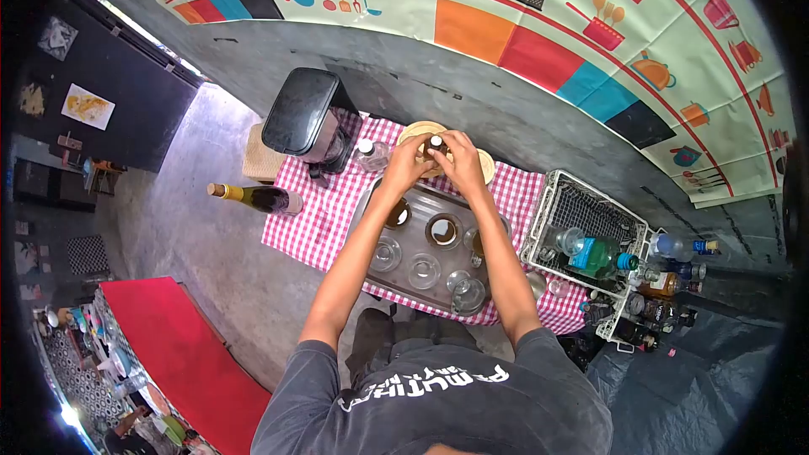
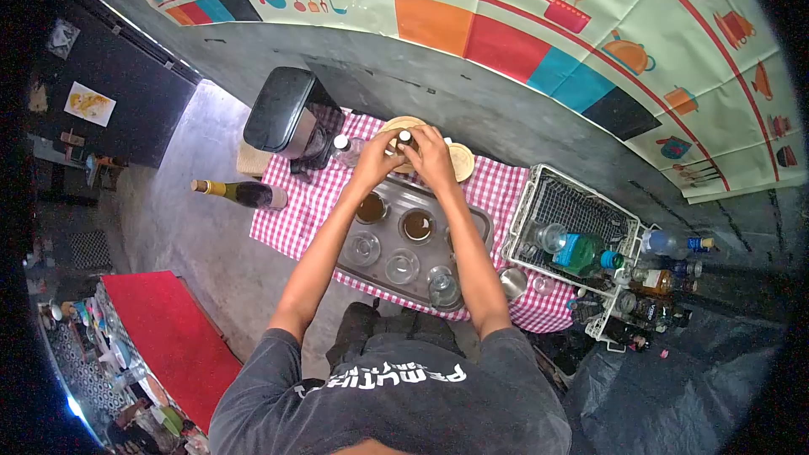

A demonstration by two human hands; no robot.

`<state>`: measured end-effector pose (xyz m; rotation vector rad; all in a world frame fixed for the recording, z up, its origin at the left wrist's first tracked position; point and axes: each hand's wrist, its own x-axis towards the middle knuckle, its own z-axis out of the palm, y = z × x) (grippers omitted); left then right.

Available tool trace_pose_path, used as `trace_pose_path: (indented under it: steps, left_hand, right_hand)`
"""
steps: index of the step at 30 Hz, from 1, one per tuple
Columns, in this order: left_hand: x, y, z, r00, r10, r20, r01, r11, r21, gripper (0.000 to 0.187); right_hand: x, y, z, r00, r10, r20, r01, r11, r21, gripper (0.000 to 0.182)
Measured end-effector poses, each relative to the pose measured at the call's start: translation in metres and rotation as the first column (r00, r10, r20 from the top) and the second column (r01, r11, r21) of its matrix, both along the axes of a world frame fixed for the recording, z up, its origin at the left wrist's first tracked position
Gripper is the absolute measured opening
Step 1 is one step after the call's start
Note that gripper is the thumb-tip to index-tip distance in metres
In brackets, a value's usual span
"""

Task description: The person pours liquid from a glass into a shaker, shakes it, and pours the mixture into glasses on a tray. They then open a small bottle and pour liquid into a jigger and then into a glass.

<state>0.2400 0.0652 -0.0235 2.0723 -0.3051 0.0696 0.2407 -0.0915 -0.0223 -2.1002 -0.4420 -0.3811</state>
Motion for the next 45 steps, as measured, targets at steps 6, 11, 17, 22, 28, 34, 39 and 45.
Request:
trace_pose_path:
  steps: [6,11,17,22,28,34,39,45]
  left_hand:
    - [-0.012,0.002,0.039,0.998,-0.055,0.044,0.058,0.995,-0.087,0.054]
    - [-0.038,-0.002,0.083,0.960,-0.131,0.247,0.149,0.987,-0.054,0.060]
    - [-0.111,-0.005,0.124,0.977,-0.197,0.085,0.214,0.913,-0.347,0.060]
    - [-0.182,0.000,0.121,0.966,-0.256,0.037,0.246,0.869,-0.428,0.059]
    - [-0.259,0.013,0.090,0.920,-0.371,-0.124,0.271,0.833,-0.482,0.054]
    - [-0.297,0.005,0.060,0.785,-0.561,-0.263,0.369,0.765,-0.528,0.050]
    - [-0.314,-0.024,0.057,0.779,-0.598,-0.187,0.431,0.728,-0.533,0.048]
    - [-0.313,-0.067,0.046,0.749,-0.632,-0.202,0.523,0.749,-0.407,0.049]
  right_hand:
    - [-0.016,-0.013,0.063,0.996,0.066,0.066,-0.066,0.998,0.004,0.031]
    - [-0.052,-0.019,0.139,0.993,0.099,0.068,-0.103,0.992,0.067,0.032]
    - [-0.117,-0.012,0.183,0.994,0.109,0.012,-0.109,0.980,0.163,0.032]
    - [-0.183,-0.004,0.175,0.989,0.095,-0.111,-0.064,0.966,0.252,0.034]
    - [-0.270,0.000,0.142,0.953,0.083,-0.292,0.016,0.947,0.320,0.035]
    - [-0.337,-0.017,0.139,0.903,-0.014,-0.430,0.114,0.972,0.207,0.034]
    - [-0.367,-0.028,0.141,0.893,-0.114,-0.435,0.231,0.947,0.224,0.035]
    - [-0.390,-0.060,0.123,0.855,-0.469,-0.221,0.419,0.876,-0.238,0.037]
